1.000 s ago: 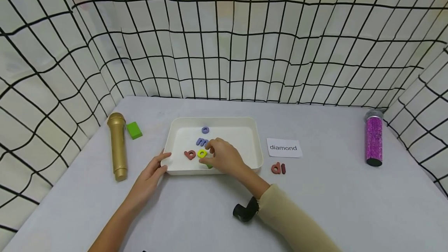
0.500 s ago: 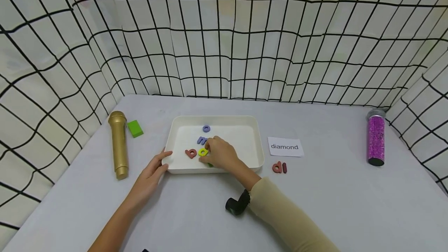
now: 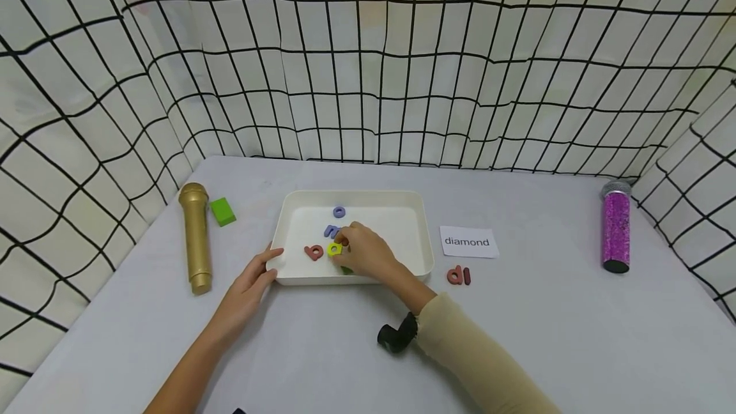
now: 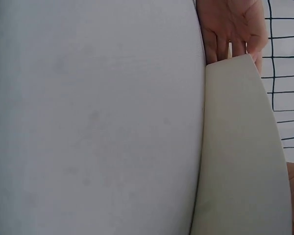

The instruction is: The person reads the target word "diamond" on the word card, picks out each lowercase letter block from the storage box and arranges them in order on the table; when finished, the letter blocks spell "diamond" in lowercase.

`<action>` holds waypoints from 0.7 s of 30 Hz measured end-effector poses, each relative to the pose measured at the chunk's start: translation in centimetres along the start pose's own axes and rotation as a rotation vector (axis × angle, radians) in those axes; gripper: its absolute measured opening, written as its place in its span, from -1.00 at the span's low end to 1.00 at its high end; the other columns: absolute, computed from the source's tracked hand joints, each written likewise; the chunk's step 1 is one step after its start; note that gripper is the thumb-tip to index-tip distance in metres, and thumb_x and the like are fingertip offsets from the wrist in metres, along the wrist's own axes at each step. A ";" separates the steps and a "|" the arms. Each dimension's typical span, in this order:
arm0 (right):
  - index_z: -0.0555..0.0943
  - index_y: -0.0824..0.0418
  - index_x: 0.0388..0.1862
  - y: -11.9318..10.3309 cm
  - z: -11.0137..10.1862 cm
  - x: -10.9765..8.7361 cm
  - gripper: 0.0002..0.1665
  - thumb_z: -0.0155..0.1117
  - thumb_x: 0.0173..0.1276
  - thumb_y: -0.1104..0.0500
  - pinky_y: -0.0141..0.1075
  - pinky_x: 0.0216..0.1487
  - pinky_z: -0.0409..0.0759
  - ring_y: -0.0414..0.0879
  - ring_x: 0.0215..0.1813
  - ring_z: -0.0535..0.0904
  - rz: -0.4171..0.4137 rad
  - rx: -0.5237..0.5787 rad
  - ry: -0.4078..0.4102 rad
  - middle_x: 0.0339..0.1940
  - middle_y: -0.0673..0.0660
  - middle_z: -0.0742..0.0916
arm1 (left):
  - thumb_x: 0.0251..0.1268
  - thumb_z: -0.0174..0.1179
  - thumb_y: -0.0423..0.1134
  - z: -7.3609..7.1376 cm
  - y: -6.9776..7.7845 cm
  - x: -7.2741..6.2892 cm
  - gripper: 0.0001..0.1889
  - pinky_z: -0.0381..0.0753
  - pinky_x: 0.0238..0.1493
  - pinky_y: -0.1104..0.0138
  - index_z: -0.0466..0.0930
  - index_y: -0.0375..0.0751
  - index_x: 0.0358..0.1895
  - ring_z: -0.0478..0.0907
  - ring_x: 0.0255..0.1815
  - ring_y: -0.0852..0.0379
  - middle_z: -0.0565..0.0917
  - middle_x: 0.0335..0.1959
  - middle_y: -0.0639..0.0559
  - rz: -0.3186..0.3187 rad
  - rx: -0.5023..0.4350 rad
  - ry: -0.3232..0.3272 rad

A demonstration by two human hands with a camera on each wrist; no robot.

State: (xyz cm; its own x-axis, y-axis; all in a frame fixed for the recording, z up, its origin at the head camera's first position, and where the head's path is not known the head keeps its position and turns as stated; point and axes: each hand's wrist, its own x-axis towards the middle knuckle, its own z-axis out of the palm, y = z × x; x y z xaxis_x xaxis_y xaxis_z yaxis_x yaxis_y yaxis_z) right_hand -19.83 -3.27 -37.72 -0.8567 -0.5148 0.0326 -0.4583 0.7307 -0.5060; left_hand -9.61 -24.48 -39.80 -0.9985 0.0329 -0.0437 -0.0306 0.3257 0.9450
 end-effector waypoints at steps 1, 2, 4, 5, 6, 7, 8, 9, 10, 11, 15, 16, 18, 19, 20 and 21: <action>0.67 0.23 -0.11 0.1 -0.2 -0.2 -0.67 0.43 0.17 0.12 -0.45 -0.32 0.48 -0.17 -0.29 0.48 -0.010 0.011 0.000 -0.28 0.04 0.60 | 0.54 -0.18 -0.24 0.0 0.0 0.0 -0.56 -0.09 0.39 -0.01 0.16 -0.22 0.40 -0.24 0.49 -0.08 -0.16 0.51 -0.14 -0.001 -0.001 0.000; 0.66 0.23 -0.10 0.2 -0.5 -0.5 -0.68 0.42 0.18 0.14 -0.45 -0.31 0.48 -0.16 -0.28 0.49 -0.022 0.025 -0.001 -0.27 0.04 0.60 | 0.54 -0.18 -0.24 0.0 0.1 0.0 -0.56 -0.10 0.39 -0.01 0.16 -0.23 0.40 -0.25 0.49 -0.09 -0.16 0.51 -0.15 -0.001 -0.001 0.000; 0.65 0.23 -0.09 0.5 -1.3 -1.2 -0.68 0.42 0.18 0.15 -0.45 -0.29 0.49 -0.15 -0.24 0.50 -0.044 0.048 0.001 -0.25 0.04 0.60 | 0.54 -0.18 -0.23 0.0 0.1 0.0 -0.56 -0.10 0.39 -0.01 0.16 -0.23 0.40 -0.25 0.49 -0.09 -0.16 0.51 -0.16 -0.001 -0.002 0.000; 0.65 0.23 -0.08 0.8 -1.8 -1.7 -0.67 0.41 0.19 0.16 -0.44 -0.27 0.50 -0.14 -0.22 0.51 -0.055 0.061 0.005 -0.24 0.04 0.61 | 0.54 -0.18 -0.23 0.0 0.1 0.0 -0.56 -0.10 0.39 0.00 0.16 -0.22 0.40 -0.25 0.49 -0.08 -0.16 0.51 -0.15 -0.001 -0.001 0.000; 0.64 0.24 -0.07 1.1 -2.2 -2.1 -0.67 0.41 0.19 0.17 -0.43 -0.26 0.50 -0.14 -0.21 0.51 -0.071 0.075 0.013 -0.23 0.05 0.61 | 0.54 -0.18 -0.22 0.0 0.1 0.0 -0.56 -0.09 0.39 0.00 0.16 -0.22 0.40 -0.24 0.49 -0.07 -0.16 0.52 -0.14 -0.001 0.001 0.000; 0.63 0.24 -0.07 1.5 -2.7 -2.6 -0.67 0.41 0.19 0.18 -0.42 -0.26 0.51 -0.13 -0.20 0.51 -0.093 0.085 0.026 -0.22 0.05 0.60 | 0.54 -0.18 -0.21 0.0 0.1 0.1 -0.55 -0.08 0.39 0.01 0.16 -0.21 0.40 -0.24 0.49 -0.05 -0.16 0.52 -0.13 -0.002 0.001 -0.001; 0.63 0.25 -0.07 1.9 -3.3 -3.2 -0.67 0.42 0.18 0.19 -0.41 -0.26 0.51 -0.13 -0.20 0.51 -0.115 0.096 0.038 -0.21 0.05 0.61 | 0.54 -0.18 -0.21 0.1 0.1 0.1 -0.55 -0.08 0.39 0.01 0.16 -0.21 0.40 -0.24 0.49 -0.04 -0.16 0.52 -0.12 -0.002 0.004 -0.001; 0.63 0.25 -0.07 2.5 -3.8 -3.8 -0.66 0.42 0.18 0.20 -0.41 -0.26 0.51 -0.13 -0.20 0.51 -0.138 0.101 0.050 -0.20 0.05 0.61 | 0.54 -0.18 -0.21 0.1 0.1 0.2 -0.55 -0.07 0.39 0.01 0.16 -0.21 0.40 -0.24 0.49 -0.03 -0.16 0.52 -0.11 0.000 0.002 -0.001; 0.62 0.25 -0.07 3.1 -4.4 -4.4 -0.66 0.43 0.17 0.21 -0.41 -0.26 0.52 -0.14 -0.20 0.51 -0.164 0.107 0.064 -0.20 0.05 0.61 | 0.54 -0.18 -0.21 0.1 0.1 0.2 -0.55 -0.07 0.39 0.01 0.16 -0.21 0.40 -0.24 0.49 -0.02 -0.16 0.52 -0.11 0.004 0.000 -0.001; 0.62 0.26 -0.08 3.8 -5.0 -5.1 -0.66 0.43 0.16 0.22 -0.41 -0.28 0.52 -0.14 -0.20 0.51 -0.189 0.108 0.073 -0.19 0.04 0.61 | 0.54 -0.18 -0.21 0.1 0.1 0.3 -0.56 -0.08 0.39 0.02 0.16 -0.21 0.40 -0.24 0.49 -0.02 -0.16 0.52 -0.12 0.008 -0.003 -0.002; 0.62 0.24 -0.11 6.9 -7.6 -7.9 -0.68 0.45 0.13 0.25 -0.39 -0.36 0.52 -0.16 -0.22 0.51 -0.260 0.097 0.085 -0.22 -0.01 0.61 | 0.54 -0.18 -0.23 0.2 0.1 0.4 -0.56 -0.10 0.39 -0.01 0.16 -0.23 0.40 -0.25 0.49 -0.05 -0.16 0.52 -0.15 0.019 -0.009 -0.004; 0.62 0.23 -0.12 7.7 -8.3 -8.6 -0.68 0.45 0.13 0.26 -0.39 -0.39 0.51 -0.14 -0.23 0.51 -0.263 0.099 0.079 -0.23 -0.02 0.60 | 0.53 -0.17 -0.23 0.2 0.1 0.4 -0.56 -0.09 0.39 -0.01 0.17 -0.24 0.39 -0.23 0.49 -0.07 -0.15 0.51 -0.16 0.025 0.002 0.000; 0.63 0.21 -0.12 9.3 -9.4 -9.9 -0.69 0.44 0.13 0.26 -0.38 -0.40 0.50 -0.14 -0.24 0.51 -0.247 0.091 0.066 -0.24 -0.05 0.60 | 0.53 -0.16 -0.25 0.1 0.0 0.3 -0.57 -0.08 0.38 -0.02 0.19 -0.25 0.38 -0.20 0.48 -0.09 -0.12 0.50 -0.19 0.035 0.027 0.010; 0.63 0.20 -0.13 10.0 -9.9 -10.4 -0.69 0.45 0.13 0.26 -0.37 -0.40 0.50 -0.14 -0.24 0.52 -0.235 0.082 0.066 -0.23 -0.06 0.60 | 0.52 -0.16 -0.27 0.1 0.0 0.3 -0.57 -0.07 0.38 -0.03 0.19 -0.26 0.38 -0.18 0.48 -0.10 -0.10 0.50 -0.21 0.042 0.037 0.015; 0.63 0.20 -0.13 10.8 -10.3 -11.0 -0.69 0.45 0.12 0.26 -0.37 -0.41 0.50 -0.14 -0.25 0.52 -0.223 0.070 0.068 -0.24 -0.07 0.60 | 0.52 -0.16 -0.27 0.1 -0.1 0.3 -0.57 -0.06 0.38 -0.03 0.20 -0.27 0.38 -0.17 0.48 -0.11 -0.09 0.50 -0.22 0.047 0.045 0.018; 0.63 0.20 -0.14 11.5 -10.6 -11.4 -0.68 0.46 0.11 0.27 -0.37 -0.40 0.50 -0.15 -0.25 0.51 -0.208 0.061 0.070 -0.24 -0.07 0.60 | 0.52 -0.16 -0.28 0.0 -0.1 0.3 -0.57 -0.06 0.37 -0.03 0.21 -0.27 0.37 -0.16 0.47 -0.11 -0.08 0.49 -0.23 0.054 0.051 0.021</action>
State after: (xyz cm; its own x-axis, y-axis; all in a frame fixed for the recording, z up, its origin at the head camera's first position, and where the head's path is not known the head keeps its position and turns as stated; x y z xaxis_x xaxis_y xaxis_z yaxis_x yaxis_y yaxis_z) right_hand -17.82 15.78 -34.76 -0.7606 -0.6175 0.2005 -0.6134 0.5824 -0.5334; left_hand -9.88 -24.48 -39.95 -0.9994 0.0318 0.0146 0.0253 0.3713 0.9282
